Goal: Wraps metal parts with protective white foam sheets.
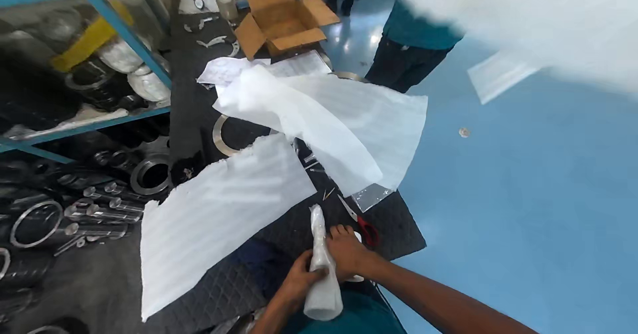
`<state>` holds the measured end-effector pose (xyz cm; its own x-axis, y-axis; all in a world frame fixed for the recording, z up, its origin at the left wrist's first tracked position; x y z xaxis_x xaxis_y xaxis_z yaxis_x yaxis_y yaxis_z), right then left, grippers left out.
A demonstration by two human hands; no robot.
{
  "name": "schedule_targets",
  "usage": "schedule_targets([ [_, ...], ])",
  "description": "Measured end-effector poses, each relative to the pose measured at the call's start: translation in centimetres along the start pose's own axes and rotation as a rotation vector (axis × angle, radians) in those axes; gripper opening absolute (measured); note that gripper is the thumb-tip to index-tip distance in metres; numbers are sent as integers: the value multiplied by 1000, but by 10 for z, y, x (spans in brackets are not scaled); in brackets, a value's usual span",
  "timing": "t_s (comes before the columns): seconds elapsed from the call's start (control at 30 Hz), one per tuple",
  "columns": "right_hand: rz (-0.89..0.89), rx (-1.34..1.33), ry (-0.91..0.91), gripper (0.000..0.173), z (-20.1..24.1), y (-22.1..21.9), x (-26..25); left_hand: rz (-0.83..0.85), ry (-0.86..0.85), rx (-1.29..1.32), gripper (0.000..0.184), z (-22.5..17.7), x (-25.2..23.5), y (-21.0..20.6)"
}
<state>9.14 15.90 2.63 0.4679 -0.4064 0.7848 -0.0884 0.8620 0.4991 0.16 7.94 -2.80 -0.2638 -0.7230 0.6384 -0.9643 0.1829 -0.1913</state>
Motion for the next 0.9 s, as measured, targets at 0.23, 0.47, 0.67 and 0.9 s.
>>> schedule_targets([
  [0.23,-4,25,-5,95,2,3,-3,-21,70,-165,76,-3,-8,3],
  [0.47,13,23,-18,93,-5,3,-2,139,-3,-74,71,-1,-9,-2],
  [0.67,12,30,-30,92,-8,3,1,161,3,-125,74,-5,-13,-4],
  [0.9,-8,0,-64,89,-7,5,6,-5,-9,-482,80,-5,-20,-4],
])
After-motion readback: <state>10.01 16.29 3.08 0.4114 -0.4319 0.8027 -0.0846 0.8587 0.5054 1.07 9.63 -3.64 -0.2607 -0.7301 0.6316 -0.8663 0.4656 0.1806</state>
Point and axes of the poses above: each hand's wrist, its own x-axis away from the middle knuckle, its own y-axis out of the back of the hand, z = x × y, the point moved 8 cm from there along -x, towards the middle knuckle, and after that the axes turned 12 degrees about -x, right-handed, at the moved point
